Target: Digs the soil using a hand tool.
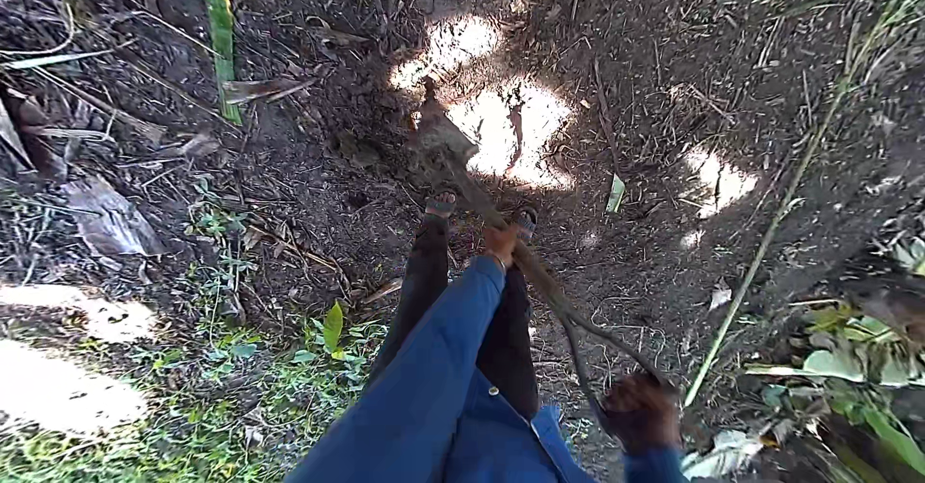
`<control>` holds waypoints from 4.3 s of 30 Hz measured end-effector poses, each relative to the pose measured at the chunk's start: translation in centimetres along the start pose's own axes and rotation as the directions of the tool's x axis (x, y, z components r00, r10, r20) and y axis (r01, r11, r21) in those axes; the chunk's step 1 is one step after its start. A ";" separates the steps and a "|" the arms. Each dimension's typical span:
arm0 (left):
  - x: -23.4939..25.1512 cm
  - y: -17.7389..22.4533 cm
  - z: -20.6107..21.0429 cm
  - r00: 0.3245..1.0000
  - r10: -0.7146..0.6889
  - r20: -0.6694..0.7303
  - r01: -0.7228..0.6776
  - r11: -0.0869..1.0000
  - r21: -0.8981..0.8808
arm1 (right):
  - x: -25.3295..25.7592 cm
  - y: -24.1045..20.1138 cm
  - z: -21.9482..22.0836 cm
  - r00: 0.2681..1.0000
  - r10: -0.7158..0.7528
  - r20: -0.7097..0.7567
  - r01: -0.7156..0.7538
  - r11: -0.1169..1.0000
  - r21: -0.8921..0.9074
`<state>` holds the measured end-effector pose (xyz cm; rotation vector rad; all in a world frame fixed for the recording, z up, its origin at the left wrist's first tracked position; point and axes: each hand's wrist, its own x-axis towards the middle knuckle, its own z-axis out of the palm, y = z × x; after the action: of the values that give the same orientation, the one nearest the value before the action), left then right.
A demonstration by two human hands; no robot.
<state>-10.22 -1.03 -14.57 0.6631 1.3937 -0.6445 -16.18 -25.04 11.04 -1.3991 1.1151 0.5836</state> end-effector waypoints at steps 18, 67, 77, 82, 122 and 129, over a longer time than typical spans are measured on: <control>-3.0 4.4 -12.2 0.972 0.178 -0.155 -0.230 0.863 -0.449 | -3.9 5.6 8.4 0.465 -0.469 0.751 0.864 0.425 -0.270; -16.2 -3.5 11.6 0.973 0.136 0.187 -0.066 0.938 -0.341 | -2.3 -12.7 3.6 0.848 0.038 0.529 -0.158 0.970 0.184; -12.6 6.8 13.0 0.976 0.060 0.210 0.020 0.933 -0.358 | 2.9 -19.6 13.1 0.899 0.018 0.437 -0.070 0.992 0.104; -10.6 9.7 17.1 0.981 0.125 0.146 -0.066 0.932 -0.356 | 9.1 -24.8 14.1 0.850 0.016 0.526 -0.037 0.999 0.029; -9.2 -11.2 19.9 0.993 -0.002 0.115 -0.007 0.997 0.076 | 16.7 -8.0 -7.9 0.942 0.076 0.327 -0.060 0.996 -0.059; -13.6 -6.3 15.7 0.997 0.063 0.038 -0.066 0.993 0.095 | 8.0 -10.4 2.7 0.984 0.108 0.141 -0.098 0.993 -0.072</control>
<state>-5.53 -16.76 -0.30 0.7674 1.3103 -0.6719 -3.11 -26.26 8.48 -1.3379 1.0644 0.7897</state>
